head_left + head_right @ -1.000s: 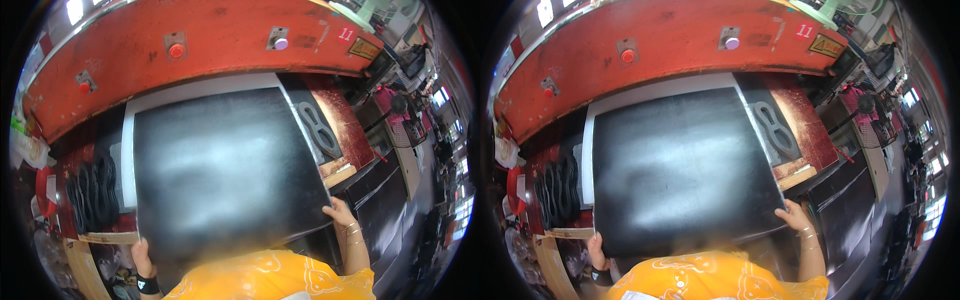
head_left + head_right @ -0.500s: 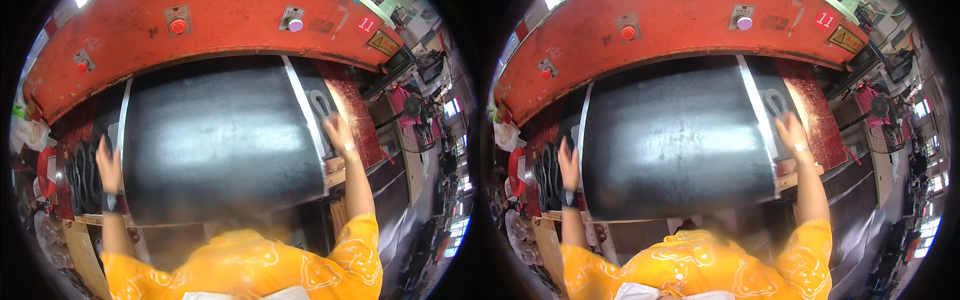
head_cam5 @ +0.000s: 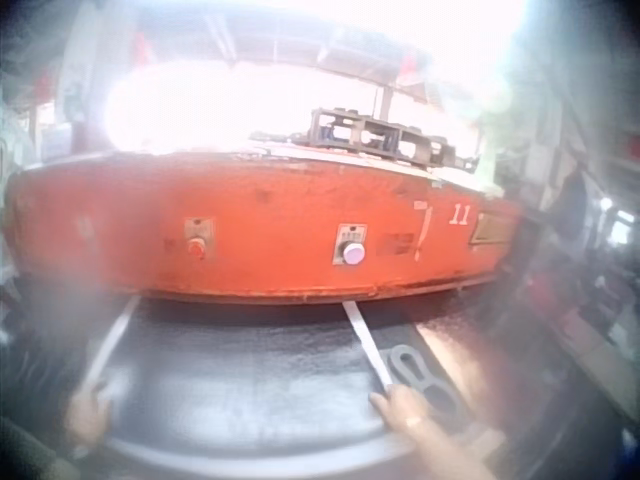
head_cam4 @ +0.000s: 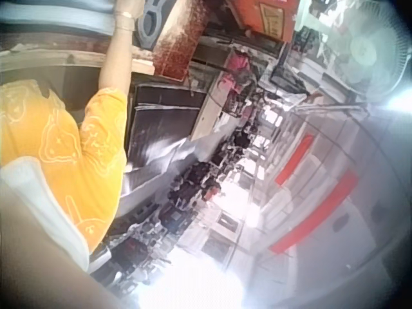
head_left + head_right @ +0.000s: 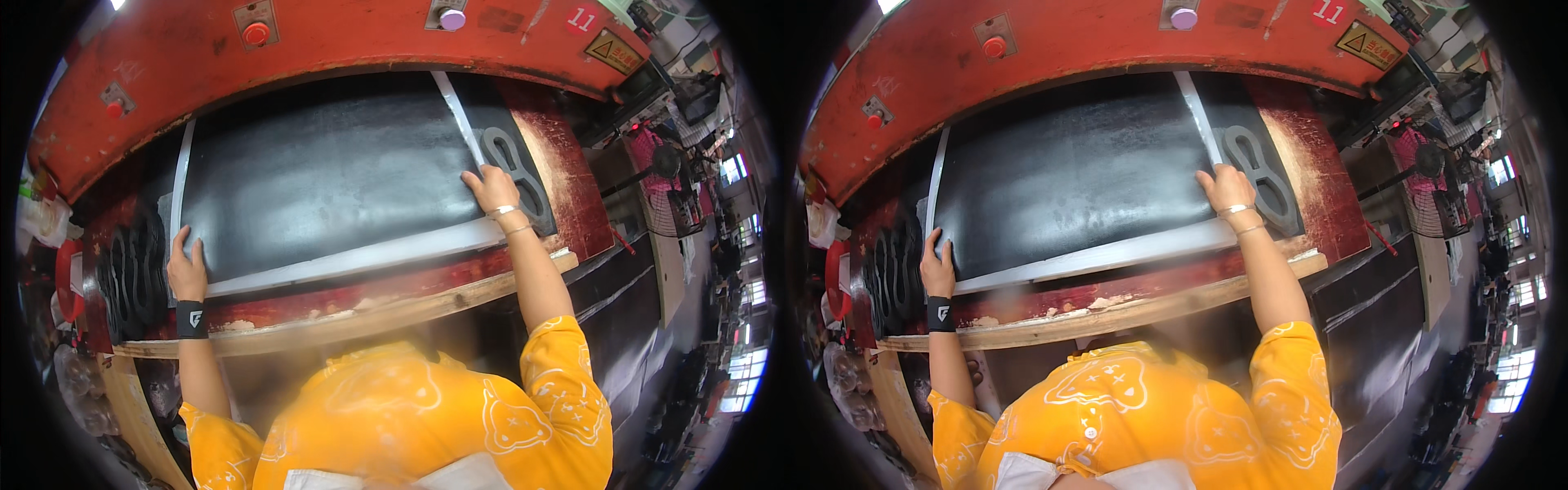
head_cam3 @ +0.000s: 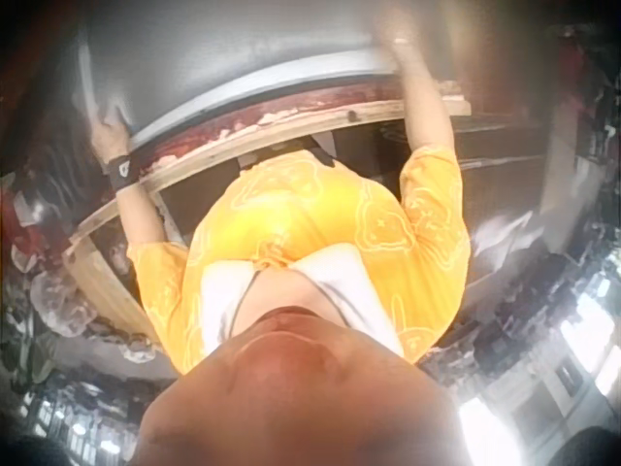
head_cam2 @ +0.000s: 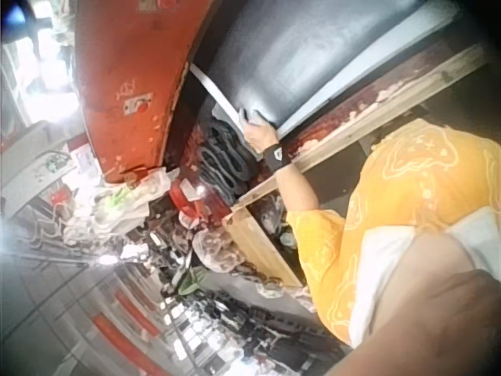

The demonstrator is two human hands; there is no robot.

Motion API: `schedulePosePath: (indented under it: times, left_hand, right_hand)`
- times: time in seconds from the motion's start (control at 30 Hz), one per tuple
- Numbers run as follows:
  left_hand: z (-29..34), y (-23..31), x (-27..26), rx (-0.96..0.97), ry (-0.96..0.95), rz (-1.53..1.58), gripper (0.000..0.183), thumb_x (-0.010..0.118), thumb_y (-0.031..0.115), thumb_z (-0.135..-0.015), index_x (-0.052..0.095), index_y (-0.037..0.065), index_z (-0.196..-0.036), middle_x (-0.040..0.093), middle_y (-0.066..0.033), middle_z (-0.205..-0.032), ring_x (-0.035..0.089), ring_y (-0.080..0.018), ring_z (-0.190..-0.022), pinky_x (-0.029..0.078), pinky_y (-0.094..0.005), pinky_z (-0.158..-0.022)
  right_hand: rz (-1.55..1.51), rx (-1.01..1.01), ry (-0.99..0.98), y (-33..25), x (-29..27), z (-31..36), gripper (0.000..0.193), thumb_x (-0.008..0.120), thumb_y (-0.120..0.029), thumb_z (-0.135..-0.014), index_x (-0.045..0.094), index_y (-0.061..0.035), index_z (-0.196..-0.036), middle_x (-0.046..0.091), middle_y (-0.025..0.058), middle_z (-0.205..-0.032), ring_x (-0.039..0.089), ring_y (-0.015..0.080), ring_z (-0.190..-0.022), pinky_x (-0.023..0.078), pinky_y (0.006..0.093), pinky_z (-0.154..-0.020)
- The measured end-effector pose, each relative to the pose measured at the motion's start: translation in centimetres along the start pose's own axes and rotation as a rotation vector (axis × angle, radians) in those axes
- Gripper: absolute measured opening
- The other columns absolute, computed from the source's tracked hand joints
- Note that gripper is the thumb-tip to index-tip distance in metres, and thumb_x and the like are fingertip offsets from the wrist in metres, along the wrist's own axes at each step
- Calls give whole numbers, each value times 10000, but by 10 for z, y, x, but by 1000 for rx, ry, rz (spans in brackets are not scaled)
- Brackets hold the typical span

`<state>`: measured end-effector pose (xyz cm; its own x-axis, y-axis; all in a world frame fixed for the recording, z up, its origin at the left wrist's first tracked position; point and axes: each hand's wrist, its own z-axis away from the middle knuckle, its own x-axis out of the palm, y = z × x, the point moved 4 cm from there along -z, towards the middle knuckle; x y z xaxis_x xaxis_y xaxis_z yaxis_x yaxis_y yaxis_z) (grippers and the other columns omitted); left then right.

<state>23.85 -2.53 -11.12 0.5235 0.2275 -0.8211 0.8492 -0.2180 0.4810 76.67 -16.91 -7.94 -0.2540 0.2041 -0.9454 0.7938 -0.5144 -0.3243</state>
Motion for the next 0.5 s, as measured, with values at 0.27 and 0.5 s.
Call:
schedulePosePath:
  times: [0.27, 0.5]
  left_hand:
    - [6, -11, 12, -55, 127, -129, 318, 567, 247, -906, 591, 129, -1201, 652, -138, -1111, 620, -351, -997, 478, -402, -831]
    - [8, 2, 9, -181, 117, -188, 329, 549, 271, -899, 588, 131, -1193, 653, -154, -1089, 624, -353, -977, 481, -404, -828]
  right_hand:
    - [-128, -53, 145, 64, -16, -4, 571, 726, -419, -727, 570, -89, -1166, 622, 182, -998, 572, 365, -998, 447, 424, -888]
    - [59, -404, 34, 132, -6, -2, 827, 738, -330, -679, 378, -168, -1406, 329, 192, -1449, 370, 373, -1293, 321, 459, -1061]
